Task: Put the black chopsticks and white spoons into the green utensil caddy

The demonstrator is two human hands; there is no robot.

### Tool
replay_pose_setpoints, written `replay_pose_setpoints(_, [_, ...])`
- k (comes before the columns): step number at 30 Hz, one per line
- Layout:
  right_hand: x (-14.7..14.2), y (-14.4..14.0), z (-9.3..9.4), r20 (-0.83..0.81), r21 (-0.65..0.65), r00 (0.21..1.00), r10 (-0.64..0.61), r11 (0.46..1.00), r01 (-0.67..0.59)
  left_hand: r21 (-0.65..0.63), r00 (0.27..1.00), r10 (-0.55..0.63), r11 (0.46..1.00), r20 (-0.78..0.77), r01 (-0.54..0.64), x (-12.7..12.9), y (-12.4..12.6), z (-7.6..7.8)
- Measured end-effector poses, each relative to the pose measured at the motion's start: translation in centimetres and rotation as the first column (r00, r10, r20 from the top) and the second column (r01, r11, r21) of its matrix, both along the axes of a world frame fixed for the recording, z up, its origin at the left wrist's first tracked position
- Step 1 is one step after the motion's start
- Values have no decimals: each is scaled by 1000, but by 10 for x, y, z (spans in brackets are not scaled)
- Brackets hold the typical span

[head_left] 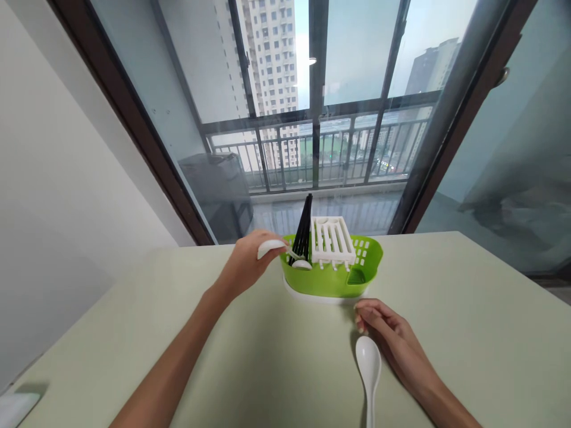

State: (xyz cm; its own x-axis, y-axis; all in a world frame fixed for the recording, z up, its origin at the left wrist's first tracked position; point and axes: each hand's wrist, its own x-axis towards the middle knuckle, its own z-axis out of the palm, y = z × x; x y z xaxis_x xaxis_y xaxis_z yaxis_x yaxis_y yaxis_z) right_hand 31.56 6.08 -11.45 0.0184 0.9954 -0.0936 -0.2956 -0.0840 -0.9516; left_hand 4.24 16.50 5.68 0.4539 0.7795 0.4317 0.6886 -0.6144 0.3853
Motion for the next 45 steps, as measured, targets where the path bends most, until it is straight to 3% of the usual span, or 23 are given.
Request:
replay_pose_setpoints(3, [0, 0, 3, 25, -1, 1000, -7, 1000, 7, -23, 988, -103, 995, -118, 101, -1, 8, -9])
replay_pose_setpoints(7, [0, -1, 7, 36, 6, 999, -13, 1000, 13, -61, 970, -154, 988, -190, 145, -6, 12, -13])
replay_pose_setpoints(14, [0, -2, 4, -11, -21, 1000, 13, 1000, -13, -108, 943, -253, 966, -217, 234, -7, 8, -6])
replay_pose_setpoints(22, [1, -2, 7, 37, -2, 999, 21, 1000, -21, -70, 941, -251, 968, -226, 241, -10, -5, 5])
replay_pose_setpoints(25, [1, -3, 7, 27, -20, 999, 20, 1000, -20, 96, 983, -148, 983, -108, 158, -14, -27, -3])
replay_pose_setpoints(28, [0, -2, 6, 9, -31, 1000, 22, 999, -22, 346, 980, -49, 938, 193, -22, -8, -64, -31])
replay_pose_setpoints(29, [0, -2, 6, 8, -32, 1000, 19, 999, -19, 353, 967, -60, 935, 249, -33, -3, -77, -44])
replay_pose_setpoints(30, [0, -2, 6, 9, -30, 1000, 16, 999, -15, 289, 969, -100, 957, 226, 31, 4, -90, -57])
replay_pose_setpoints(32, [0, -2, 5, 5, -27, 1000, 8, 1000, -8, 19, 987, -139, 990, 86, 137, 22, -111, -80])
replay_pose_setpoints(34, [1, -2, 5, -22, -25, 1000, -5, 1000, 4, -260, 985, -157, 956, -77, 132, 43, -124, -97])
replay_pose_setpoints(36, [1, -1, 6, -74, -32, 997, -23, 999, 20, -435, 969, -156, 898, -192, 58, 64, -129, -105])
replay_pose_setpoints(41, [4, 1, 6, -230, -60, 970, -76, 996, 63, -515, 939, -90, 851, -332, -101, 103, -128, -109])
replay_pose_setpoints(45, [5, 5, 1, -302, -72, 949, -95, 994, 77, -496, 936, -91, 863, -341, -97, 118, -125, -114])
